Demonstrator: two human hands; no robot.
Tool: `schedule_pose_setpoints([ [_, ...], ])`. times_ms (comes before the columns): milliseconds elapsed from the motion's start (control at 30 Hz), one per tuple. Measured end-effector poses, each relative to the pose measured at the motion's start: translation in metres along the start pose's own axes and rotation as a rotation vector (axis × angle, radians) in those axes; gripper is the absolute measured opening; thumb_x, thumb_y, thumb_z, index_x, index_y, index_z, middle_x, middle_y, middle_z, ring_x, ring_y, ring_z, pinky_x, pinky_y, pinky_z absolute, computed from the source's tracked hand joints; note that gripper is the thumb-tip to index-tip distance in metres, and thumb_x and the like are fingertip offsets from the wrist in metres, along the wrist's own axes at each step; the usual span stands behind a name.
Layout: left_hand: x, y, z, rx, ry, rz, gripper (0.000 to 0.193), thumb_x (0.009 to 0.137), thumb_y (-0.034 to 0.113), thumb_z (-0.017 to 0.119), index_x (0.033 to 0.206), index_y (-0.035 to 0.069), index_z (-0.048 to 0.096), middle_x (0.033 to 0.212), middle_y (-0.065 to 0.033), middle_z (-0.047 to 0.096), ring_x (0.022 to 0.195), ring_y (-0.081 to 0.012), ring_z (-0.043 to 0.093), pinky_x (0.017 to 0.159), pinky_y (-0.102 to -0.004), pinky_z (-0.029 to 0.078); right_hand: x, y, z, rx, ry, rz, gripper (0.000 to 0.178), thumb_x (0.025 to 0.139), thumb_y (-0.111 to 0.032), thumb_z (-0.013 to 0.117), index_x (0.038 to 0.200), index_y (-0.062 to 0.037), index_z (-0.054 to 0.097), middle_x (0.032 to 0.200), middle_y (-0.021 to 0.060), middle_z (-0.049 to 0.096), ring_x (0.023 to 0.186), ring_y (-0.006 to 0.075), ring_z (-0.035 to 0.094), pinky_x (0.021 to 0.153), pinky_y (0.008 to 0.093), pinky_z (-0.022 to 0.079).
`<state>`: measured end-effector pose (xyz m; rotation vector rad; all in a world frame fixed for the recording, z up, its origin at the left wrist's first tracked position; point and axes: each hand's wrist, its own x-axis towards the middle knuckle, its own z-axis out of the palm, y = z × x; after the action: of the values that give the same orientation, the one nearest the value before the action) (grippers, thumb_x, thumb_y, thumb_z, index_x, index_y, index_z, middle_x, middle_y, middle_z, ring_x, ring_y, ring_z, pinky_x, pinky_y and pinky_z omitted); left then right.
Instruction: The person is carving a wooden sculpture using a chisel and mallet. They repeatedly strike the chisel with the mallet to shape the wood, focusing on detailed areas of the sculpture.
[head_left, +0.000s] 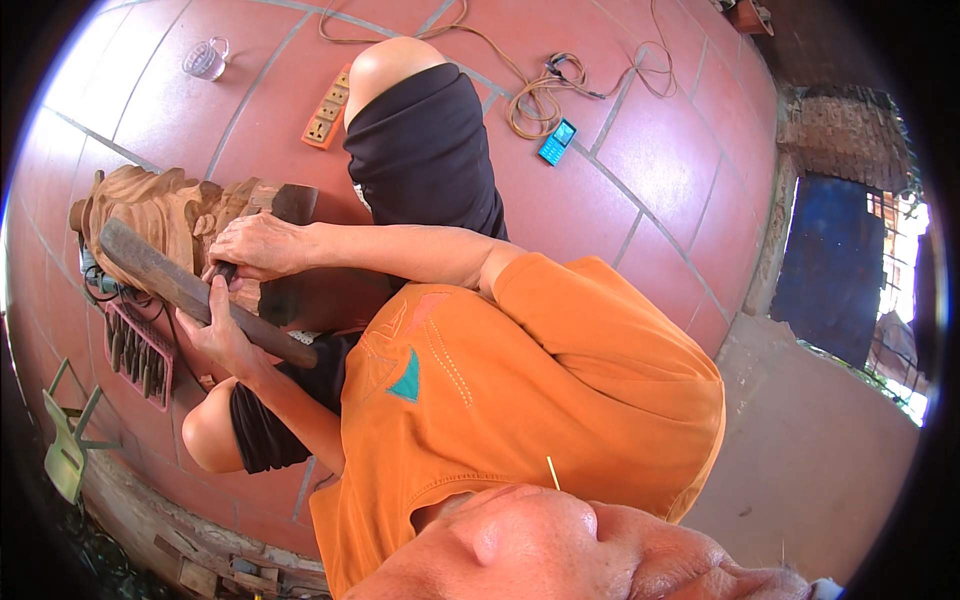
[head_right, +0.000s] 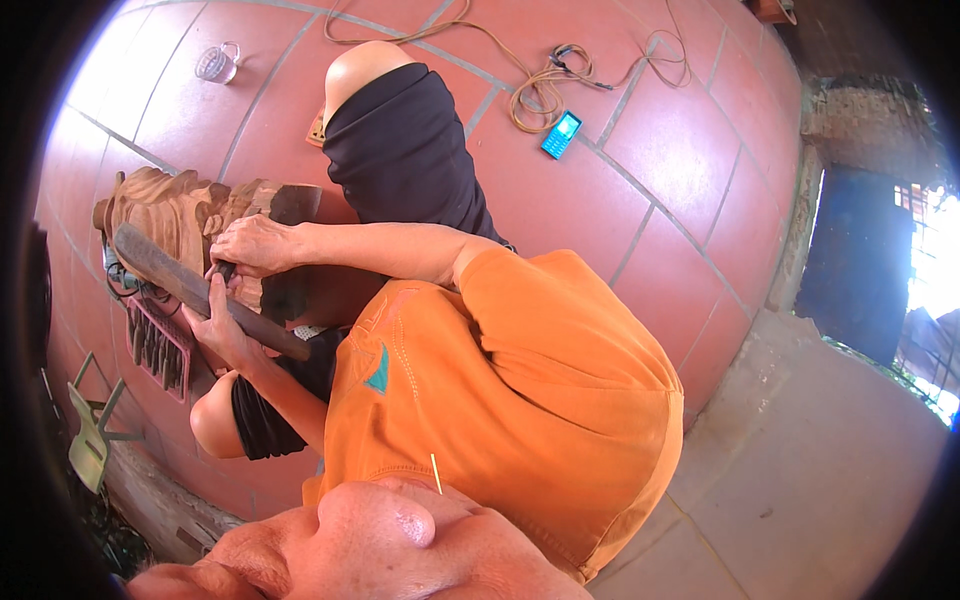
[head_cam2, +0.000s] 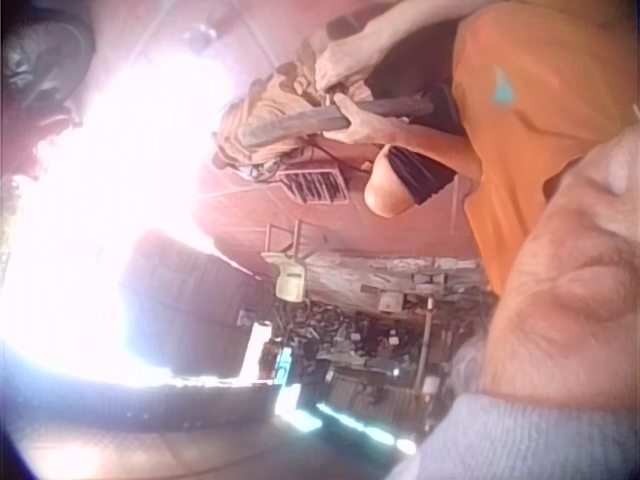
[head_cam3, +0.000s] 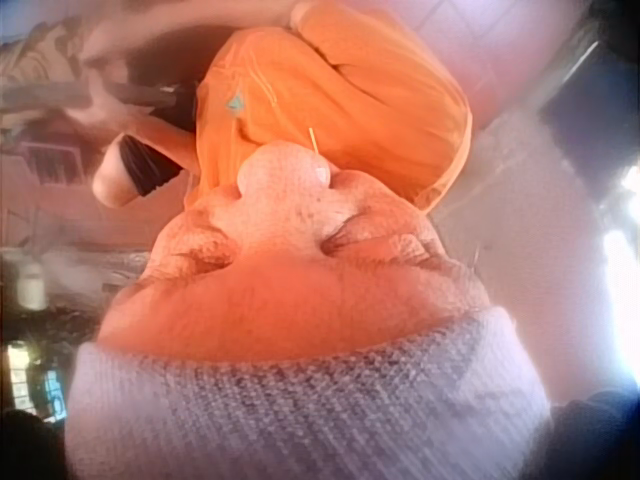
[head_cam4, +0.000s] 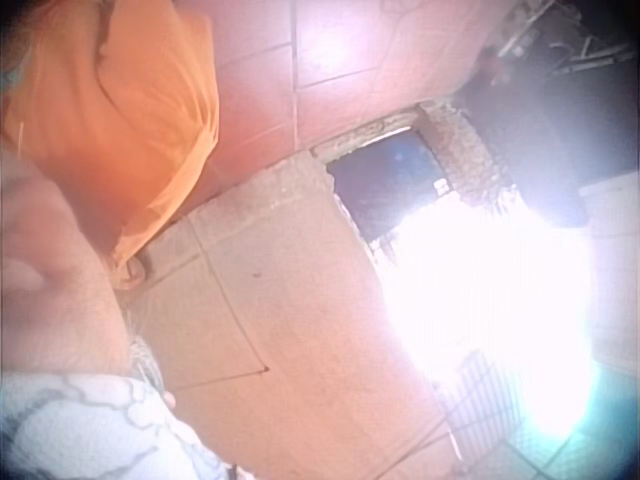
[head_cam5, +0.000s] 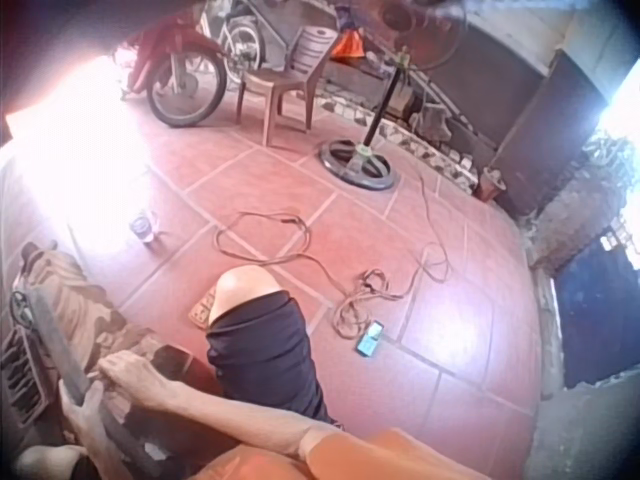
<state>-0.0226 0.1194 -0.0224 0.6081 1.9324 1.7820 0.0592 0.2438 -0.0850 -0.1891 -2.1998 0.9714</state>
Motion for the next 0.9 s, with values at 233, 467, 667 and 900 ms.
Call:
schedule_pose_setpoints([
  [233, -0.002, 0.002, -0.01, -0.054, -0.031, -0.049, 0.047, 0.096, 0.01, 0.067, 0.135, -0.004, 0.045, 0.113, -0.0212, 0.068, 0.078, -0.0201, 0.07, 0.062, -0.0274, 0.056, 0.005, 0.006, -0.004, -0.046, 0.042, 0.051, 0.036, 0.078, -0.018, 0.077, 0.11, -0.0071, 0.063, 0.098, 0.0129, 0.068, 0.098, 0.0339, 0.067, 0.08, 0.0441, 0.055],
  [467, -0.004, 0.019, -0.031, -0.203, -0.033, -0.169, 0.044, 0.099, 0.013, 0.063, 0.136, -0.003, 0.046, 0.117, -0.0186, 0.066, 0.08, -0.0197, 0.068, 0.058, -0.0245, 0.052, 0.012, 0.005, -0.012, 0.036, 0.132, 0.183, 0.033, 0.079, -0.019, 0.078, 0.104, -0.0035, 0.062, 0.096, 0.017, 0.069, 0.091, 0.0385, 0.069, 0.076, 0.0488, 0.055],
  [667, -0.006, 0.046, -0.045, -0.162, -0.033, -0.09, 0.049, 0.1, 0.014, 0.061, 0.142, -0.003, 0.042, 0.116, -0.0165, 0.067, 0.074, -0.0173, 0.068, 0.052, -0.0204, 0.048, 0.013, 0.007, -0.008, 0.013, 0.123, 0.23, 0.034, 0.081, -0.023, 0.078, 0.106, -0.0057, 0.062, 0.096, 0.0161, 0.069, 0.092, 0.0375, 0.069, 0.075, 0.0488, 0.054],
  [900, 0.009, 0.059, -0.057, -0.149, -0.099, -0.051, 0.05, 0.099, 0.018, 0.064, 0.138, -0.004, 0.044, 0.113, -0.0175, 0.067, 0.077, -0.0176, 0.069, 0.055, -0.0211, 0.05, 0.014, 0.013, 0.007, -0.004, 0.15, 0.199, 0.037, 0.078, -0.021, 0.079, 0.106, -0.0036, 0.062, 0.096, 0.0154, 0.069, 0.092, 0.0375, 0.068, 0.077, 0.048, 0.054],
])
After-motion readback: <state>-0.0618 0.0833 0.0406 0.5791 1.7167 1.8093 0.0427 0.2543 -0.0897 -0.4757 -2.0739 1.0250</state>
